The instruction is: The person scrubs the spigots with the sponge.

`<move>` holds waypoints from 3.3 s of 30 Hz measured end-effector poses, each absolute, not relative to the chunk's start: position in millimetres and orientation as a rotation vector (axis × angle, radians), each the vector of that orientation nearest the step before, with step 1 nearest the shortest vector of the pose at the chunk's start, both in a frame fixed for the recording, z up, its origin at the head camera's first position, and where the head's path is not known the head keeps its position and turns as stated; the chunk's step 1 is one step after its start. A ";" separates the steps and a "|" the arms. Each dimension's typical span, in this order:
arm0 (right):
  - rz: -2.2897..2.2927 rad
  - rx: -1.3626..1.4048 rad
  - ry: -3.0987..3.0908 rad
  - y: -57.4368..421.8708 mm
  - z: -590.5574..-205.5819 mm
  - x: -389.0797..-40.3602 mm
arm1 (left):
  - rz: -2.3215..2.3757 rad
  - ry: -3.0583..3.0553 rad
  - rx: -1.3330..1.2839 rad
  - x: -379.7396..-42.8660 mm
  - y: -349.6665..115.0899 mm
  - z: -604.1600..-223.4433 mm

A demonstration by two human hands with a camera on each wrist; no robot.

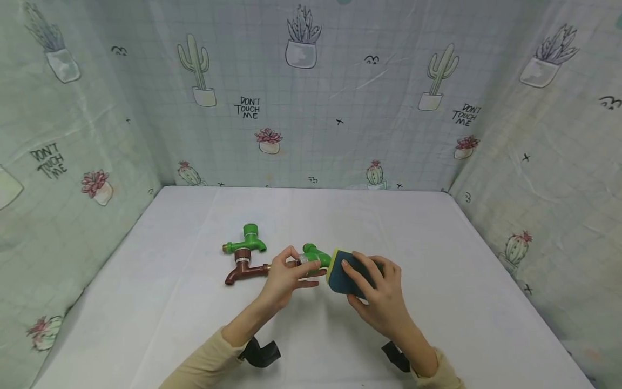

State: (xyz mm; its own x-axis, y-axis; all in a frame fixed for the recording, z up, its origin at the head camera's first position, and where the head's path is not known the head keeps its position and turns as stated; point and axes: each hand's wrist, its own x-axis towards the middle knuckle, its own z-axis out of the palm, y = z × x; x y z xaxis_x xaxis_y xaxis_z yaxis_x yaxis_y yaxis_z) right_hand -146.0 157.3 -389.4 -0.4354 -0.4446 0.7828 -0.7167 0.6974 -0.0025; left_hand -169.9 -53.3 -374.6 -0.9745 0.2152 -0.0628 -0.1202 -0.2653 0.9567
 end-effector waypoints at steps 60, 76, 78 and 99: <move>0.961 0.775 -2.271 217.8 -398.2 -162.0 | 2.036 1.668 -0.013 -210.9 -90.4 -369.2; 0.977 0.782 -2.259 214.7 -402.5 -161.0 | 1.524 1.704 0.122 -282.7 -113.5 -375.3; 0.981 0.774 -2.260 214.0 -402.2 -160.8 | 1.477 1.734 0.111 -289.2 -115.9 -378.9; 0.958 0.736 -2.297 213.0 -402.9 -164.5 | 1.220 2.135 0.134 -322.3 -98.7 -403.7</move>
State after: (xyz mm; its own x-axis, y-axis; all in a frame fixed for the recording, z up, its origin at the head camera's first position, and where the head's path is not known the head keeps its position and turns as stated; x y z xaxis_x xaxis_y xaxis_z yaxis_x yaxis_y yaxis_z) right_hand -164.5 213.0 -402.9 -0.7051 -0.2738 0.6541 -0.6575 0.5979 -0.4585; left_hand -322.3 -98.7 -403.7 -0.7731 0.3946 -0.4966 -0.2273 0.5585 0.7978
